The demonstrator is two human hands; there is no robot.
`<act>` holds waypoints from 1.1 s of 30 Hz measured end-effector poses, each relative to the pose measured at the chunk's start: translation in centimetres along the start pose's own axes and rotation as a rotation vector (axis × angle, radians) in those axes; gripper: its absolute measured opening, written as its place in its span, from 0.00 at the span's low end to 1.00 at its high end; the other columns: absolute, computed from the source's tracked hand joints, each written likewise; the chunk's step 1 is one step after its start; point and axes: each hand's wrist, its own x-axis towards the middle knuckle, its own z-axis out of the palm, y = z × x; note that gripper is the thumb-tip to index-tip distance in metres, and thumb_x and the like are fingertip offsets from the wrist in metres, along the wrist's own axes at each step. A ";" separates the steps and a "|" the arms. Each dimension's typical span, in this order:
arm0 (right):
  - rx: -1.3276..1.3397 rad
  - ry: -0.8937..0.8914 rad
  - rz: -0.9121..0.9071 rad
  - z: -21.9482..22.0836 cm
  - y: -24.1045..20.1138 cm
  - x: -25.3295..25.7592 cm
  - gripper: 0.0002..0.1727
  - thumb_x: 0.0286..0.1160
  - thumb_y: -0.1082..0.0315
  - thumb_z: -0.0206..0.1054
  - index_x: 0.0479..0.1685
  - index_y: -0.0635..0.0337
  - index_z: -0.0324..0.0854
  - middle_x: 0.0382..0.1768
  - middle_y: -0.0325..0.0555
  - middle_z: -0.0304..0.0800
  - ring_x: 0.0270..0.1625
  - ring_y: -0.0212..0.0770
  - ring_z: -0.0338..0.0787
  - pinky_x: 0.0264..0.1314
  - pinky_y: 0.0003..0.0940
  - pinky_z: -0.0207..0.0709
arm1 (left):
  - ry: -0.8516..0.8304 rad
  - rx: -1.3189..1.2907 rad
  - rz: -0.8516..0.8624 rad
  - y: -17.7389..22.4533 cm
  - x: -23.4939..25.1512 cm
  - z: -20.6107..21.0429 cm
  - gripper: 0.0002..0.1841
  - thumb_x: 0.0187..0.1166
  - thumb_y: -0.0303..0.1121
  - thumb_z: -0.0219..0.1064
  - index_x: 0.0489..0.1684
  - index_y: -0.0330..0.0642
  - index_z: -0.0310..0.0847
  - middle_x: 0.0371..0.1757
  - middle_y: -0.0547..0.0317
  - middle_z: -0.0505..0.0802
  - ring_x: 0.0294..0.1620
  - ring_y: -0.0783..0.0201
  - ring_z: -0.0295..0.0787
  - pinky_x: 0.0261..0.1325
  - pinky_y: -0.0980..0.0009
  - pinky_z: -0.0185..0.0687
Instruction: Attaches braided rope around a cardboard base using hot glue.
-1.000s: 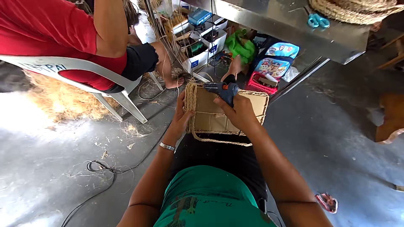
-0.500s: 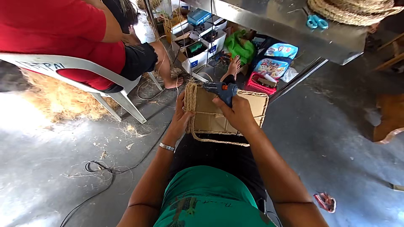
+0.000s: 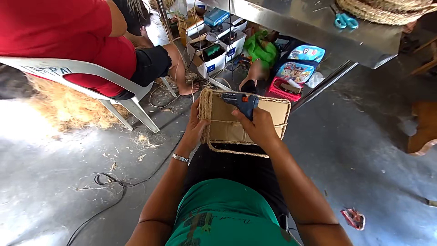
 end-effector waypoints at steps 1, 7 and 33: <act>-0.004 -0.010 -0.005 0.2 0.2 -0.3 0.23 0.87 0.46 0.62 0.49 0.61 0.82 0.24 0.45 0.82 0.21 0.38 0.83 0.25 0.38 0.80 | 0.000 0.004 -0.001 0.0 0.0 -0.1 0.40 0.79 0.34 0.57 0.94 0.74 0.46 0.85 0.65 0.73 0.68 0.65 0.83 0.58 0.59 0.87; 0.004 -0.085 0.003 0.9 1.1 -2.4 0.24 0.85 0.45 0.64 0.46 0.61 0.83 0.25 0.44 0.84 0.25 0.37 0.85 0.28 0.39 0.83 | 0.007 0.021 0.003 0.2 0.0 -0.1 0.40 0.79 0.34 0.56 0.94 0.73 0.46 0.84 0.64 0.74 0.68 0.65 0.83 0.60 0.59 0.86; 0.012 -0.125 0.009 1.4 0.9 -4.0 0.23 0.85 0.46 0.64 0.51 0.60 0.84 0.31 0.43 0.87 0.31 0.37 0.88 0.36 0.38 0.84 | -0.003 -0.039 -0.024 0.8 0.5 0.0 0.40 0.80 0.33 0.58 0.95 0.66 0.44 0.87 0.63 0.71 0.75 0.65 0.79 0.69 0.59 0.82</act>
